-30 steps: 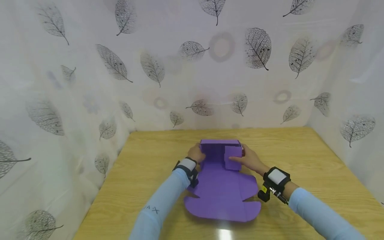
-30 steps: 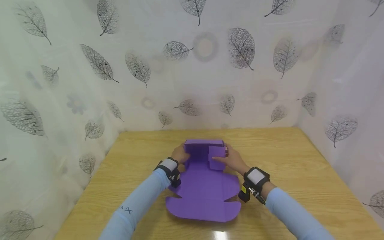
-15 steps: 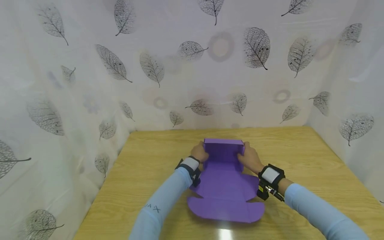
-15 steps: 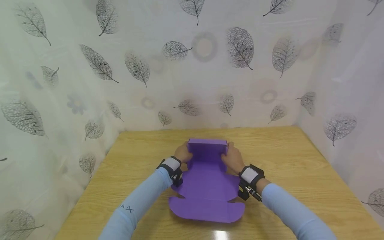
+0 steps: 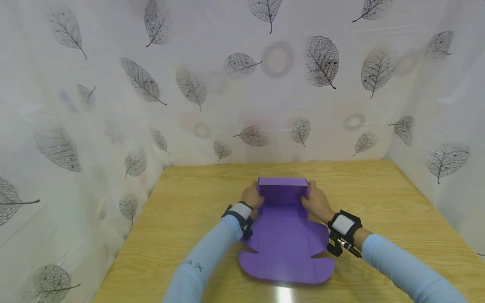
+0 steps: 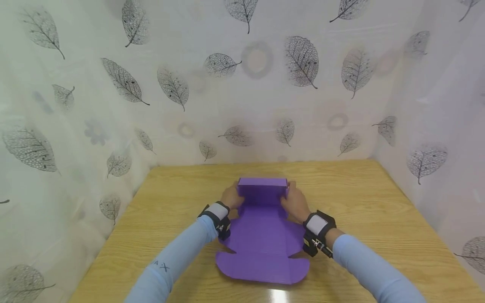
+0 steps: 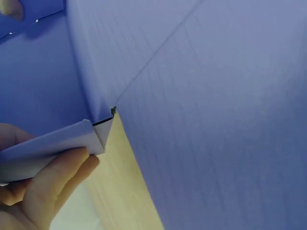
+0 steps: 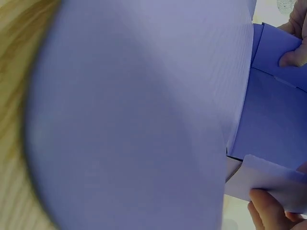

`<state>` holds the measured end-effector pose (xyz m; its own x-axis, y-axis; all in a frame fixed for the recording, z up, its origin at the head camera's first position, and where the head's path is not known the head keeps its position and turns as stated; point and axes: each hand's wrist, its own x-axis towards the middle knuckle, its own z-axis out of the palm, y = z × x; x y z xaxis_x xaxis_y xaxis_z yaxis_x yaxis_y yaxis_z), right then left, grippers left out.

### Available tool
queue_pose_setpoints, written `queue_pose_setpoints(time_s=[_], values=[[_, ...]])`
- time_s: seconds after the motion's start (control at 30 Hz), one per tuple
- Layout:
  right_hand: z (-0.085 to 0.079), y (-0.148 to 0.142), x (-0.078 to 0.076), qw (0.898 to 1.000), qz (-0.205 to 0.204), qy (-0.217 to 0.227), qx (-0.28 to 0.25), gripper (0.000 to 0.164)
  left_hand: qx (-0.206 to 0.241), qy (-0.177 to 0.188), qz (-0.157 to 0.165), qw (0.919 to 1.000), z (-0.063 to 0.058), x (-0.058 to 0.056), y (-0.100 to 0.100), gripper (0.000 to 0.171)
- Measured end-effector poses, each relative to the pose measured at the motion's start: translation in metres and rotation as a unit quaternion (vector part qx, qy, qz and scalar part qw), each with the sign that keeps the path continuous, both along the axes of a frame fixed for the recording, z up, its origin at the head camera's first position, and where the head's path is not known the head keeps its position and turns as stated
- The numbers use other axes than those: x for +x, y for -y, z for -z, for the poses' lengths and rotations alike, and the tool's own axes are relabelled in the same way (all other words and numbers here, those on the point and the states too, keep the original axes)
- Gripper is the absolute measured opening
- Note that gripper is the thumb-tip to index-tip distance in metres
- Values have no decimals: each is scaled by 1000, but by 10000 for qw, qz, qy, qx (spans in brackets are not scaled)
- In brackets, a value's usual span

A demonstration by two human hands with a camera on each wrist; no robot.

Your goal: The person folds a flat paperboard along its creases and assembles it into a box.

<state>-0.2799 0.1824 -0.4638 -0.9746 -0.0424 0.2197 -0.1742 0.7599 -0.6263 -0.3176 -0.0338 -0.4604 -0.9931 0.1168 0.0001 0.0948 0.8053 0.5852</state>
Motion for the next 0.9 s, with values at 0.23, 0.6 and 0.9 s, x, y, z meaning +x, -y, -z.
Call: queue_pose_setpoints(time_s=[0.23, 0.6, 0.9], values=[[9, -1, 2, 9989, -213, -383, -135, 47, 211, -244, 0, 9995, 7, 8, 1, 51], [27, -8, 0, 9927, -1177, -157, -203, 67, 633, -253, 454, 9966, 60, -21, 14, 59], [45, -12, -1, 9860, -1559, -440, -385, 76, 784, -263, 236, 9963, 34, 18, 10, 52]])
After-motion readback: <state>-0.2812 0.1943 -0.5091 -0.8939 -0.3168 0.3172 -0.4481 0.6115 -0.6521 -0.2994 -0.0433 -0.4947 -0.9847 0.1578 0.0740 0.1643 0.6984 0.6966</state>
